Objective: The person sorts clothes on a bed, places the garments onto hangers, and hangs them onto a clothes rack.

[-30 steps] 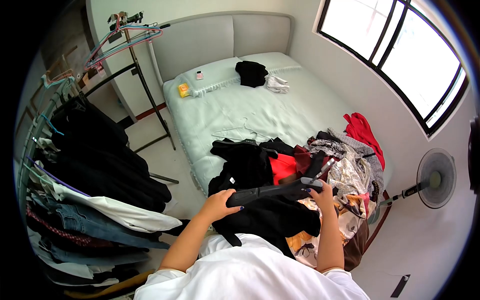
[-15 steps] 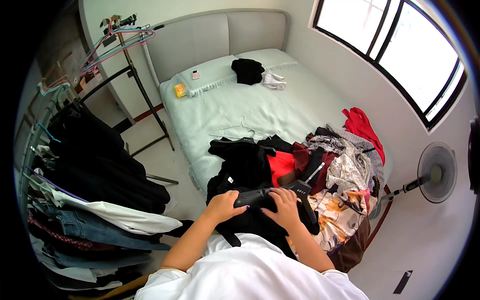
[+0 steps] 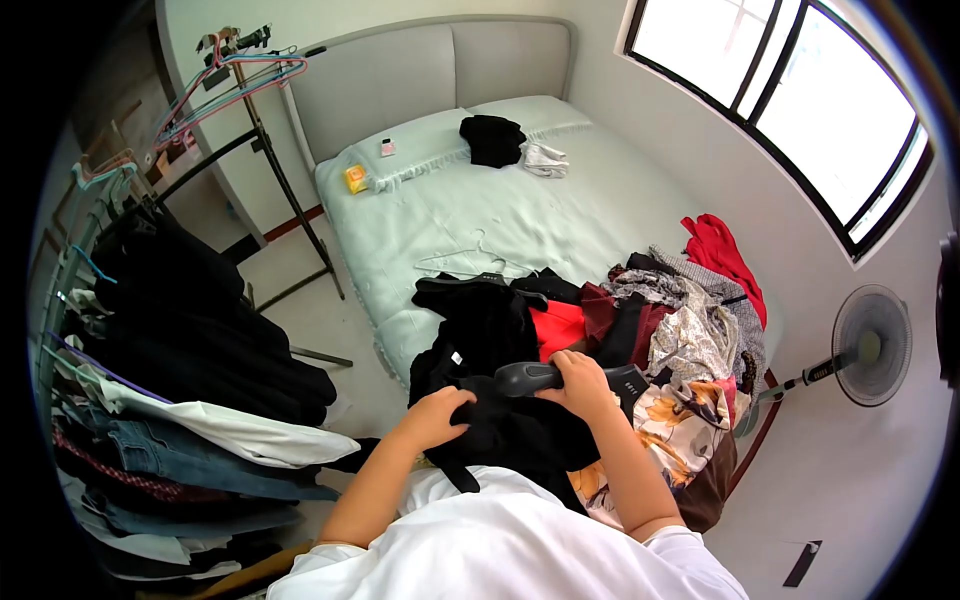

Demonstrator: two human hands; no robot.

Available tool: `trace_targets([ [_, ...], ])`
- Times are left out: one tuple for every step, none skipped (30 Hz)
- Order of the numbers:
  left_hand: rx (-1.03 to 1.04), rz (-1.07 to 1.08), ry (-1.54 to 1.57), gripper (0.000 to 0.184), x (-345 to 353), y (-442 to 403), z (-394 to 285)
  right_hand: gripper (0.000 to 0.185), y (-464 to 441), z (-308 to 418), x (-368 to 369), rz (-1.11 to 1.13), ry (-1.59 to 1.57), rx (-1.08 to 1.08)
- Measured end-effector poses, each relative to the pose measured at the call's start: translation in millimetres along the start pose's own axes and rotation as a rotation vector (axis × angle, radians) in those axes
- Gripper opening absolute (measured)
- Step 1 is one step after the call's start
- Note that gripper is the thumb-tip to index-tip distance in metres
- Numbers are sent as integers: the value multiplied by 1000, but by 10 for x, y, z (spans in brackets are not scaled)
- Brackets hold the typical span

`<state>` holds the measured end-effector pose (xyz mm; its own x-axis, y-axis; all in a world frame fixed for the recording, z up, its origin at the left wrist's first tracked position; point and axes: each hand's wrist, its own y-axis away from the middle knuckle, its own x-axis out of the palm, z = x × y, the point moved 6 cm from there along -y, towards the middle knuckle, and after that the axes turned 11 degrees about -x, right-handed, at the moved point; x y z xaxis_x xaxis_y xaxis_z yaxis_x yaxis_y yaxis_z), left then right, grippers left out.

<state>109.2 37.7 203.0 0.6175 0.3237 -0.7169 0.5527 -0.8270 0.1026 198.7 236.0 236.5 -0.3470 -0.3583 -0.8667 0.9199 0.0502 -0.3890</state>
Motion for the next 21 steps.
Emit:
trace_targets([
  [-5,-3,4,40,23,4,51,43,7,-9,-4,-17,21,8],
  [-50,23,-86,36,78,3,123,43,9,-2,32,-11,18,4],
  [-95,50,-177,31,123,3,180,44,5,8,94,1,36,2],
  [-100,47,-175,31,138,4,194,44,-3,18,154,11,54,-1],
  [-142,13,-220,28,133,0,224,44,-13,30,206,14,52,-7],
  [-185,-20,-265,25,112,3,235,44,-18,27,272,44,61,18],
  [-191,-24,-264,25,97,4,220,45,-15,18,324,74,70,43],
  [-263,-26,-255,27,62,-1,237,45,-15,20,349,75,67,36],
  [-335,-28,-246,28,19,7,253,45,-19,24,370,72,67,25],
  [-340,-31,-247,28,-17,29,242,45,-25,30,387,68,67,15],
  [-319,-75,-230,27,-74,52,218,45,-28,28,402,68,63,12],
  [-296,-118,-212,26,-120,69,206,45,-26,25,417,75,60,8],
  [-298,-118,-213,26,-128,71,254,46,-21,24,426,82,58,6],
  [-236,-160,-198,24,-148,64,288,46,-26,26,417,82,56,6],
  [-174,-202,-183,22,-188,67,254,44,-39,38,377,63,47,3],
  [-173,-201,-184,22,-210,57,244,43,-48,46,336,42,39,0],
  [-179,-218,-119,20,-270,34,233,43,-45,37,304,39,40,1],
  [-182,-235,-56,18,-345,-1,206,39,-34,-7,257,17,-3,43],
  [-143,-275,16,16,-427,-44,153,36,-21,-54,200,-5,-46,85],
  [-75,-324,57,17,-527,-121,56,36,-13,-78,137,-11,-42,85],
  [-63,-325,96,18,-621,-242,-17,33,3,-96,71,-30,-111,81],
])
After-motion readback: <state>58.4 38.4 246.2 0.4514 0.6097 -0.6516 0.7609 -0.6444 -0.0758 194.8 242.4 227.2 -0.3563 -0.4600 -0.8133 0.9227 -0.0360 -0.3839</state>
